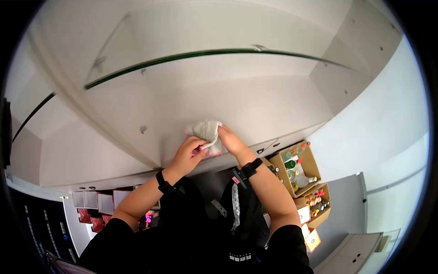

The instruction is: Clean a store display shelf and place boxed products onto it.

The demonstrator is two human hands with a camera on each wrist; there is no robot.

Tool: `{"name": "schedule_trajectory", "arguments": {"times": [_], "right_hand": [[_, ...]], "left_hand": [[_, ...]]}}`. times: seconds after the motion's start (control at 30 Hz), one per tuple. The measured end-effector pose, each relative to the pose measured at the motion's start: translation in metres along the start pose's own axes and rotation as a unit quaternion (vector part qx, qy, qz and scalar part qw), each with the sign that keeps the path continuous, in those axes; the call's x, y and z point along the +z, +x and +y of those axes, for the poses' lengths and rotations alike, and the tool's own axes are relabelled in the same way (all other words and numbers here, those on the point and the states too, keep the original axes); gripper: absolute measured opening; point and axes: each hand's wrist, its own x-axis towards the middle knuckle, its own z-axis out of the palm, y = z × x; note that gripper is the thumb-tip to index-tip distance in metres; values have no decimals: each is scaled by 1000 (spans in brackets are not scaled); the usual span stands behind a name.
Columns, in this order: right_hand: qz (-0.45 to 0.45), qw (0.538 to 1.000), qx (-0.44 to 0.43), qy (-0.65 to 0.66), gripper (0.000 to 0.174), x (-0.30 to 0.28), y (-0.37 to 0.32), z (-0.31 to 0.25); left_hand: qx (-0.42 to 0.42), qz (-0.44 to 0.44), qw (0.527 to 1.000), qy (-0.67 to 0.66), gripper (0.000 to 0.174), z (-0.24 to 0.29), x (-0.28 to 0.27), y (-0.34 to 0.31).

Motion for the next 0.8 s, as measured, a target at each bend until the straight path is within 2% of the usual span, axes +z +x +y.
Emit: {"name": "schedule_trajectory", "arguments": {"times": [0.07,0.1,0.17,0.23,0.3,0.37,0.4,0.43,0.5,0.57,0.63,0.67,0.7,0.77,0.8], "right_hand": [[49,992,-85,-75,52,-12,1,23],[53,993,-80,-69,52,-12,-4,17],[7,992,-101,-71,52,-4,-16,-14],[19,993,-99,-54,53,5,-19,-16],[-8,995,-80,51,57,9,-20,-18],[-8,994,-73,79,60,4,-23,-11],[-6,992,-75,104,62,2,-23,-9],[-8,992,-73,107,62,0,-24,-6],[21,993,-73,93,65,1,-27,-2],[-1,989,-82,121,59,0,-26,-6],[-49,986,-159,-21,49,4,-29,-14],[-49,986,-148,-55,36,11,-34,-18],[-55,986,-149,-56,36,17,-34,-16],[-5,982,-174,-75,30,27,-31,-15],[-25,991,-116,-58,28,25,-32,-26]], "left_hand": [[3,19,1000,-12,22,-9,14,-1],[-3,12,1000,-14,22,-5,16,3],[36,9,999,3,24,6,14,16],[43,3,999,10,25,2,13,18],[43,-20,999,9,27,5,10,17],[24,-19,1000,6,30,8,11,16],[45,-26,998,27,31,6,11,17],[65,-32,996,47,31,6,10,18],[43,-35,998,21,33,7,10,15],[58,0,998,3,34,7,9,17],[61,5,998,4,33,5,7,17],[62,11,998,-12,32,5,8,16],[63,18,997,-28,32,6,8,15],[75,40,996,5,35,6,8,8],[93,56,994,16,36,4,10,5]]}}
